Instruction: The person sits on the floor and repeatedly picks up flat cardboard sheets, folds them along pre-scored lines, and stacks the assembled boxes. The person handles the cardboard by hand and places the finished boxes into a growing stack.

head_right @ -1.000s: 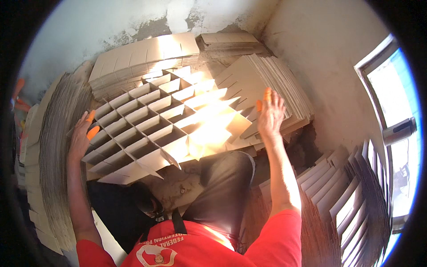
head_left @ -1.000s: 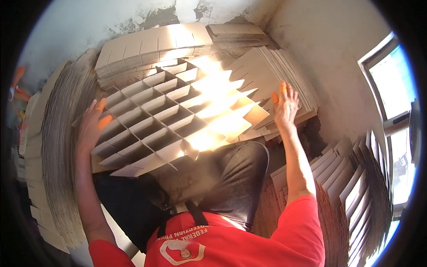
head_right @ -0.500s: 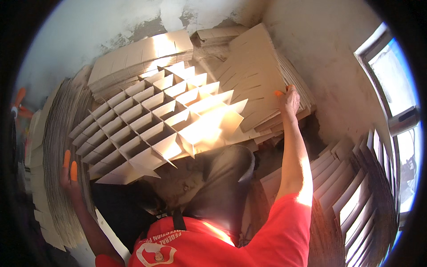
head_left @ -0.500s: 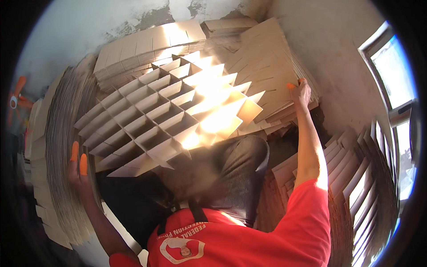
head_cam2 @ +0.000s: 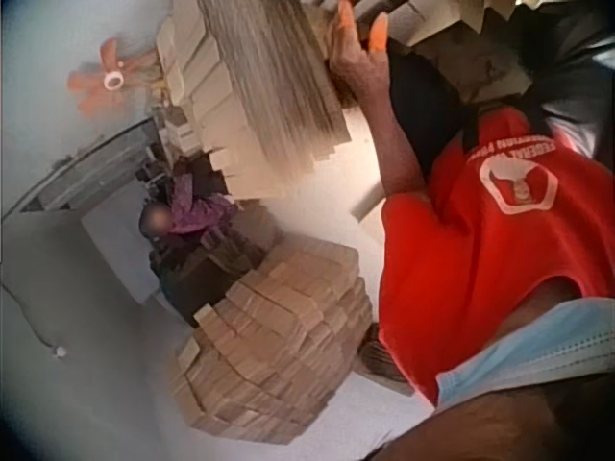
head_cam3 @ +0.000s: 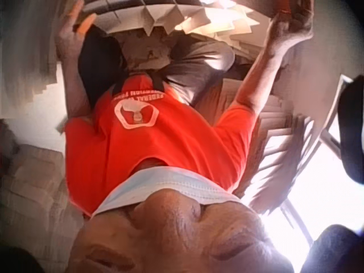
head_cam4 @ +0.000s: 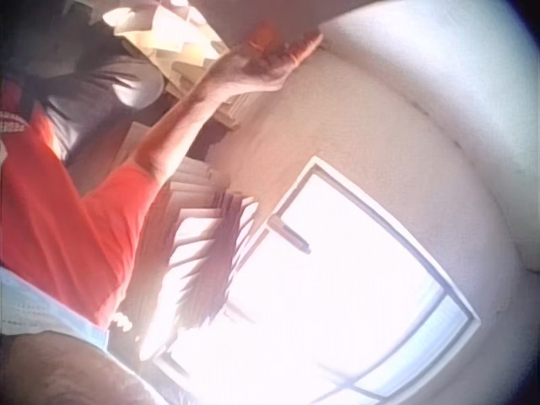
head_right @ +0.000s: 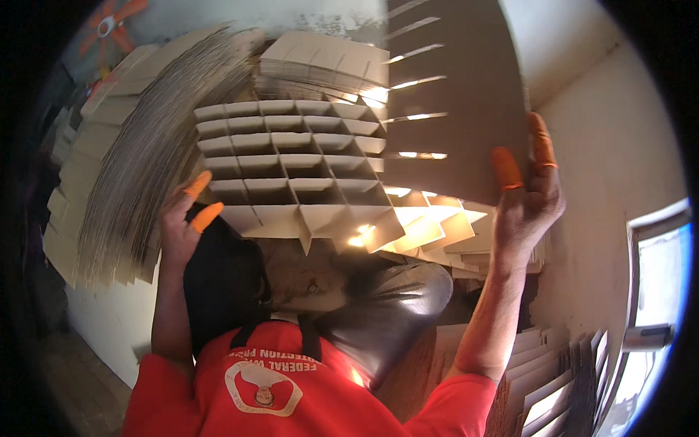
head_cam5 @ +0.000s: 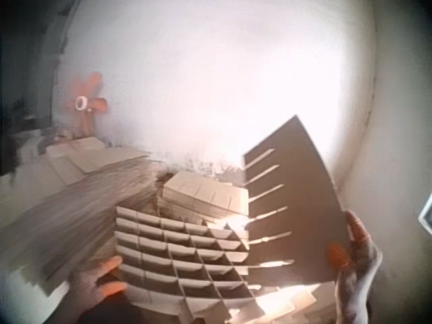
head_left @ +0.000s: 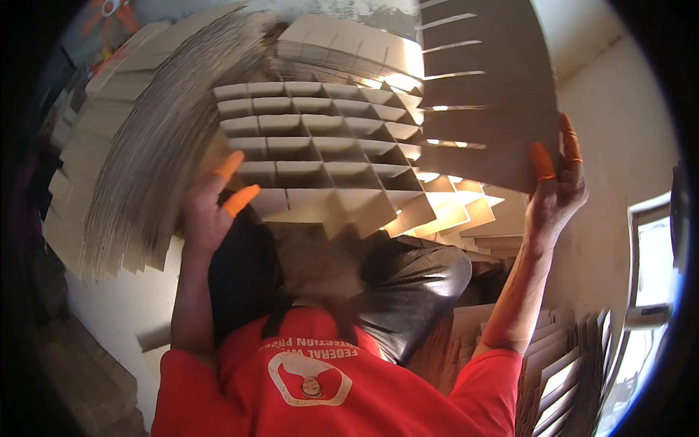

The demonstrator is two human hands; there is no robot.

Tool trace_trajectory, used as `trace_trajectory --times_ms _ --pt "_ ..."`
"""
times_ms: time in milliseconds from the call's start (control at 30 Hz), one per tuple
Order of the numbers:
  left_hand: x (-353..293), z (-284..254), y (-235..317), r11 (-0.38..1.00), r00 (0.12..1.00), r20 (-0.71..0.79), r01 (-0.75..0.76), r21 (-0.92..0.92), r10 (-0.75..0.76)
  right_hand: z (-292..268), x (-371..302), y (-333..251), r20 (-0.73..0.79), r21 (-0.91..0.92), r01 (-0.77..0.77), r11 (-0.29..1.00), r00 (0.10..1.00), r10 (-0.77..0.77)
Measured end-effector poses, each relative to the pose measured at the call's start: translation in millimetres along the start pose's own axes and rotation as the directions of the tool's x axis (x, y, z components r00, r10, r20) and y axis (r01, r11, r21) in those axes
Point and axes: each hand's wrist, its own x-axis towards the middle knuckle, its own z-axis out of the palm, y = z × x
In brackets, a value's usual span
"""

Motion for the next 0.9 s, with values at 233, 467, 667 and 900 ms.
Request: trace_trajectory --times_ms 233,467,667,900 --pt "-11.3 15.8 2.3 0.994 0.994 -0.006 -0.105 0.042 0.106 75.8 -31.9 -57.8 0.325 0.084 -0.093 0.992 0.944 0.061" --pt "-20.4 36.0 -9.4 0.991 0.996 0.007 -0.090 -0.103 0.092 119.9 -44.2 -79.5 0.437 0.031 0.009 0.999 0.899 -0.022" --pt "-20.6 38.5 -9.5 0.981 0.995 0.009 -0.094 -0.171 0.097 139.8 -52.5 -69.1 0.447 -0.016 0.098 0.995 0.891 -0.081" --pt "-21.5 38.6 -11.1 0.984 0.995 0.003 -0.103 -0.146 0.105 156.6 -65.5 -72.5 0.565 -0.104 -0.011 0.995 0.822 0.068"
